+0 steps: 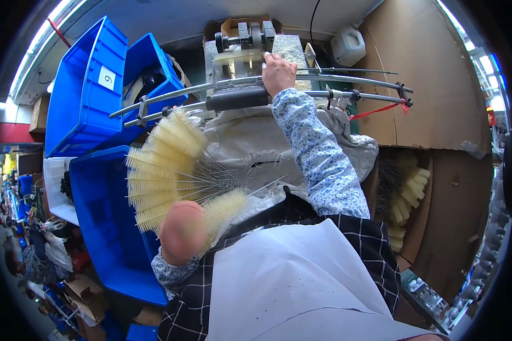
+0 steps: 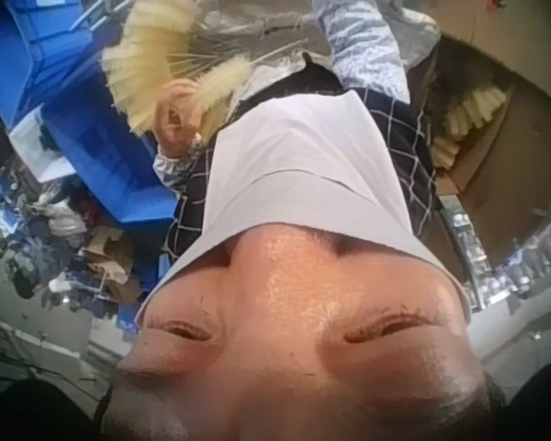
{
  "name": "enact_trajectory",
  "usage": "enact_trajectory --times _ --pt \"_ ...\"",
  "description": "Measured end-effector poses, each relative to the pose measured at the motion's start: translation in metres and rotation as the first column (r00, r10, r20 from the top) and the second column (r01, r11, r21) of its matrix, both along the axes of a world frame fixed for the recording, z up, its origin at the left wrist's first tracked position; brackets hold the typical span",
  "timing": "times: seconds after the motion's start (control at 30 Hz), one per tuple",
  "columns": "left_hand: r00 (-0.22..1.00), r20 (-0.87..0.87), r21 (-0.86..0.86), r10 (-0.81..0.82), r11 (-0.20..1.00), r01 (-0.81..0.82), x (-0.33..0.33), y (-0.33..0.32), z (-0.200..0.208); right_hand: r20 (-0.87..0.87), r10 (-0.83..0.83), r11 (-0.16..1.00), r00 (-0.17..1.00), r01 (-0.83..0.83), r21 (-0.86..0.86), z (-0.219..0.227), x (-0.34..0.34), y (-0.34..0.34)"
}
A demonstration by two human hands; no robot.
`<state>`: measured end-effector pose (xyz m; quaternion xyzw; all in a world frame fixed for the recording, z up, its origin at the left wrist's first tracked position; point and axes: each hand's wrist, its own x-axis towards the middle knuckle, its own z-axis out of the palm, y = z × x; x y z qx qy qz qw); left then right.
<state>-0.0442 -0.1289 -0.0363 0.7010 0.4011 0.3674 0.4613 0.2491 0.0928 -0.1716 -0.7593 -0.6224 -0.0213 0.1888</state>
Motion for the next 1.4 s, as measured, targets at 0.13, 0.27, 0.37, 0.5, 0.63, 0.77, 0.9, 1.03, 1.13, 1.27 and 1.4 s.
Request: enact_trajectory --times 0.13,0.27,0.37,0.5,0.63,0.77,0.9,1.03,1.13,1.27,1.4 --pt "1.000 0.001 -0.003 0.006 1.000 -0.006 0.000 0.001 0.001 0.016 0.004 1.000 1.000 -0.003 -0.026 0.007 0.022 -0.008" --pt "0.999 -0.002 0.002 0.038 0.999 -0.038 -0.003 0.001 0.000 0.060 -0.026 0.999 0.998 0.023 0.041 0.003 0.068 -0.016" --pt "0.997 -0.006 0.003 0.075 0.997 -0.075 -0.005 -0.001 0.000 0.152 -0.065 0.995 0.986 0.075 -0.061 0.006 0.100 -0.021" --pt "0.987 0.030 -0.012 0.157 0.988 -0.157 -0.005 -0.001 0.002 -0.124 0.009 1.000 0.992 -0.011 -0.016 -0.016 0.168 -0.004" --pt "0.992 0.062 -0.090 0.108 0.991 -0.102 -0.003 0.006 0.001 0.244 -0.048 0.998 0.969 0.058 -0.032 -0.007 0.191 0.007" --pt "0.986 0.155 -0.225 0.053 0.974 -0.017 -0.006 0.005 -0.003 -0.151 0.155 0.937 0.976 -0.194 -0.291 0.030 0.212 -0.012" --pt "0.976 0.214 -0.290 0.042 0.957 0.022 0.001 0.007 -0.009 -0.567 0.093 0.820 0.819 -0.385 -0.423 0.089 0.207 -0.092" --pt "0.981 0.191 -0.238 -0.029 0.968 0.075 0.035 0.010 -0.016 -0.484 0.528 0.627 0.697 -0.705 -0.331 0.120 0.100 -0.132" --pt "0.994 0.088 -0.086 -0.067 0.993 0.075 0.046 0.009 -0.022 -0.792 0.472 0.400 0.388 -0.895 -0.200 0.117 -0.001 -0.161" --pt "0.982 -0.188 0.027 -0.018 0.999 0.024 0.018 0.008 -0.008 -0.852 0.425 0.439 0.306 -0.893 -0.102 0.093 -0.032 -0.163" --pt "0.653 -0.563 0.457 0.507 0.849 -0.264 -0.043 0.004 0.011 -0.149 0.460 0.887 0.876 -0.460 0.033 0.022 0.046 -0.074"
